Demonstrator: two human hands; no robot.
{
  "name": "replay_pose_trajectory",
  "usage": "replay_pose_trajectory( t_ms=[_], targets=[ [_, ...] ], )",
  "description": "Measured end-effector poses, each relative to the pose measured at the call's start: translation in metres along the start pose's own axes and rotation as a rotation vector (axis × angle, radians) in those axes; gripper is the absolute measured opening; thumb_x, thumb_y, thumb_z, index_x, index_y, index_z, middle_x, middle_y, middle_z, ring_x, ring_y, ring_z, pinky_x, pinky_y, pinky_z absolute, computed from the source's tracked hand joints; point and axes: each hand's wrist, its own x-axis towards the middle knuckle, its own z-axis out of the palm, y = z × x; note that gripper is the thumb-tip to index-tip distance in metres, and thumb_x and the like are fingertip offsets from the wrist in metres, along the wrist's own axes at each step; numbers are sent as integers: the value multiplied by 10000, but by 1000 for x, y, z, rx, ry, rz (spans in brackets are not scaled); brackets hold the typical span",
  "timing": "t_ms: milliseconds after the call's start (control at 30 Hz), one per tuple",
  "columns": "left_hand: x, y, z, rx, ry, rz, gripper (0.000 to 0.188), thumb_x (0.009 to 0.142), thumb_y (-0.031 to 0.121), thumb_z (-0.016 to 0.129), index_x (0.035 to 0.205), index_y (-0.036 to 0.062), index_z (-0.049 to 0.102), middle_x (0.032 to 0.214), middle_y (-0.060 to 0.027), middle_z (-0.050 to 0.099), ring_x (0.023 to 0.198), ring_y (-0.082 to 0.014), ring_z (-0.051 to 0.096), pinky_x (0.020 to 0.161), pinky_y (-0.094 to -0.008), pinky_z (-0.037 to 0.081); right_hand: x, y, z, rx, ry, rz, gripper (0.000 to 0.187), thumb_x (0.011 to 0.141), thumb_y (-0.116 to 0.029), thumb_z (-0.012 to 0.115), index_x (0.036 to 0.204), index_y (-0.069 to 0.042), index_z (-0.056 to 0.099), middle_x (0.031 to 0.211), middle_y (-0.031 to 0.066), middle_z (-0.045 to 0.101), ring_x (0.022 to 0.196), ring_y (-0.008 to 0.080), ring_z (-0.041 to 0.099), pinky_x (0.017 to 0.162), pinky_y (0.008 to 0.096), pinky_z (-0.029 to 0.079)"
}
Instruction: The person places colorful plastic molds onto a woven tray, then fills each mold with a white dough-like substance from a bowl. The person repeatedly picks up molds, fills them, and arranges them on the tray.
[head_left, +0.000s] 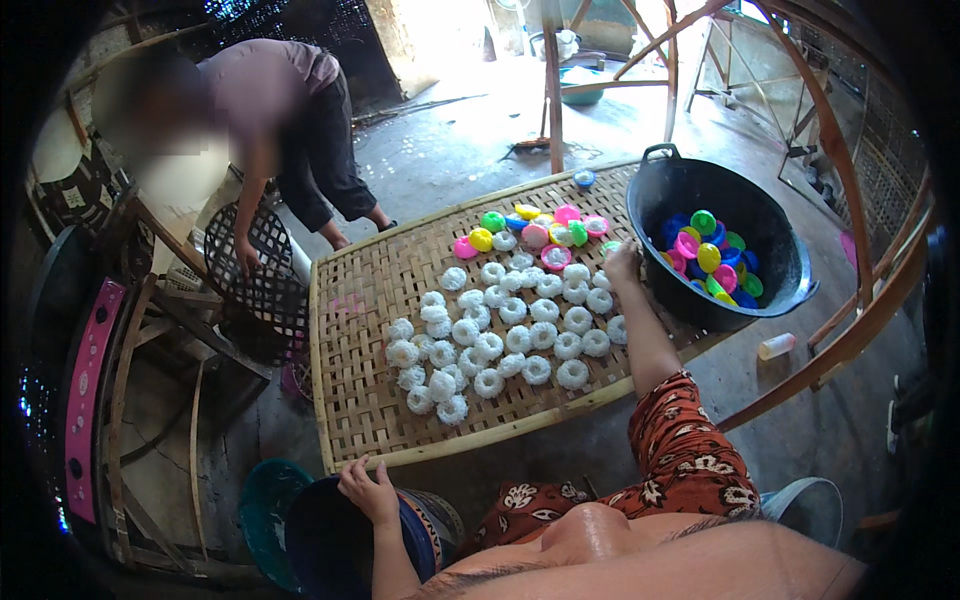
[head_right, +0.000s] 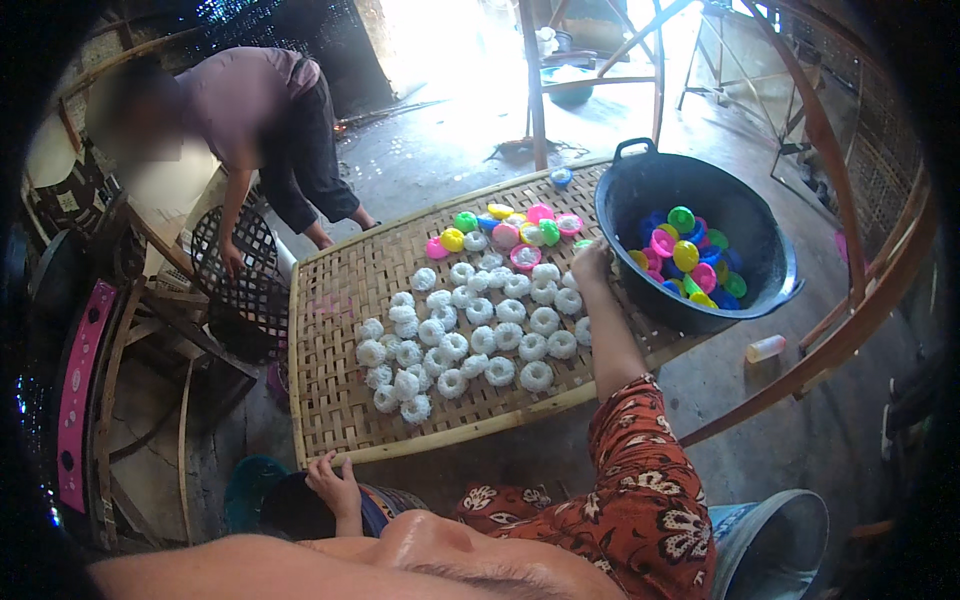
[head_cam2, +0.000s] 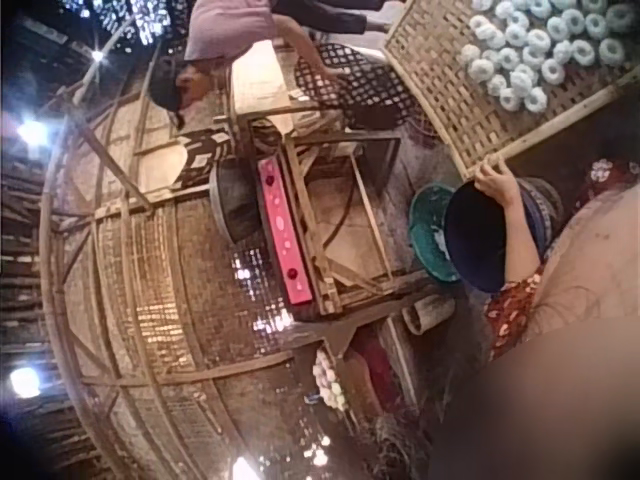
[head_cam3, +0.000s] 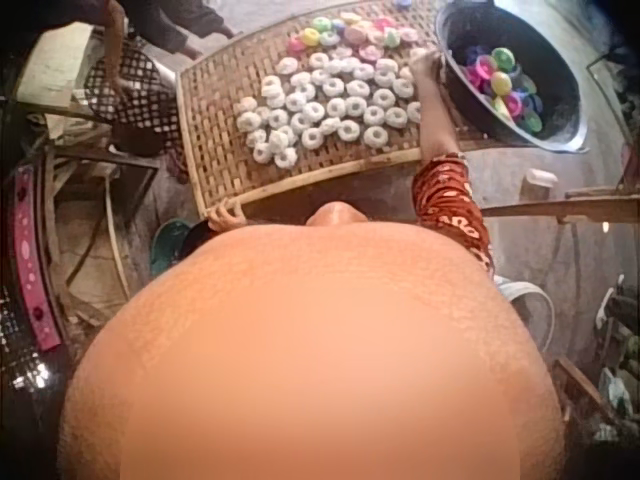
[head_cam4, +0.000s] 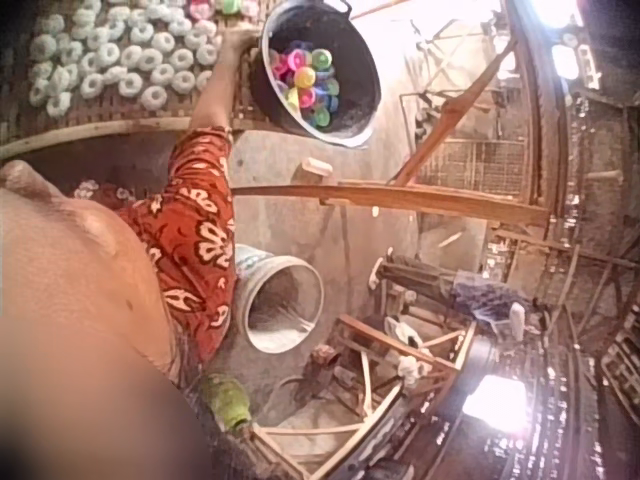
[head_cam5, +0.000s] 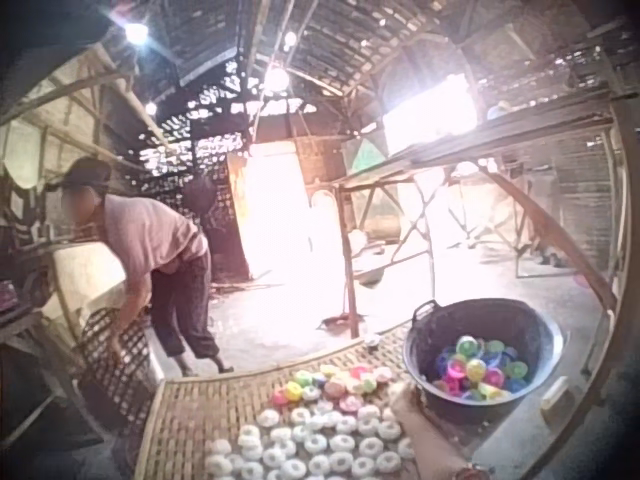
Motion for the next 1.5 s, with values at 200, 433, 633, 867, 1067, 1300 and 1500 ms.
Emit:
replay_pose_trajectory(
  t_ms=[200, 433, 633, 867, 1067, 1300, 1500],
  targets=[
    [1, 2, -4, -16, -34, -45, 264, 772, 169, 686, 1004, 91, 590, 1109, -112, 453, 1075, -319, 397, 934, -438, 355, 48, 17, 24, 118, -242, 278, 301, 777, -114, 570, 1003, 82, 604, 1056, 298, 582, 1009, 353, 590, 871, 408, 465],
    [-1, 1, -1, -38, -8, -19, 274, 761, 153, 693, 1006, 82, 594, 1107, -107, 454, 1073, -312, 399, 941, -429, 350, 55, 30, 47, 323, -437, 256, 178, 742, -96, 608, 895, -9, 634, 736, 115, 633, 613, 243, 623, 524, 368, 517],
    [-1, 2, -2, -27, 4, -15, 275, 753, 139, 697, 1001, 76, 595, 1098, -104, 462, 1075, -310, 400, 940, -423, 354, 57, 18, 18, 774, -576, 505, 194, 652, -92, 661, 799, -5, 570, 674, 36, 516, 557, 173, 489, 471, 310, 435],
    [0, 4, -3, -37, -20, -36, 292, 728, 107, 714, 995, 81, 596, 1098, -102, 462, 1073, -310, 405, 937, -419, 367, 18, -12, -6, -171, -239, -357, 213, 633, -141, 723, 794, -83, 597, 954, 115, 580, 913, 280, 562, 773, 395, 478],
    [-1, 4, -5, -26, -28, -33, 310, 711, 91, 719, 995, 79, 594, 1092, -98, 466, 1069, -312, 407, 931, -421, 369, 0, -62, -71, -32, 38, -576, 255, 649, -93, 703, 844, -101, 540, 904, 80, 561, 936, 278, 529, 798, 376, 450],
    [0, 0, -2, -37, -12, 13, 308, 712, 86, 712, 997, 87, 596, 1097, -92, 464, 1064, -310, 410, 924, -429, 362, -3, -61, -188, -89, 577, -577, 343, 666, -96, 666, 979, -108, 528, 929, 70, 545, 914, 262, 515, 728, 374, 429],
    [1, -1, 0, -3, -37, 9, 324, 701, 59, 712, 1001, 93, 595, 1103, -94, 458, 1062, -311, 412, 921, -426, 358, 7, -20, -207, -327, 534, -300, 330, 724, -98, 641, 1041, -80, 553, 973, 107, 565, 934, 284, 532, 760, 382, 442]
  ],
)
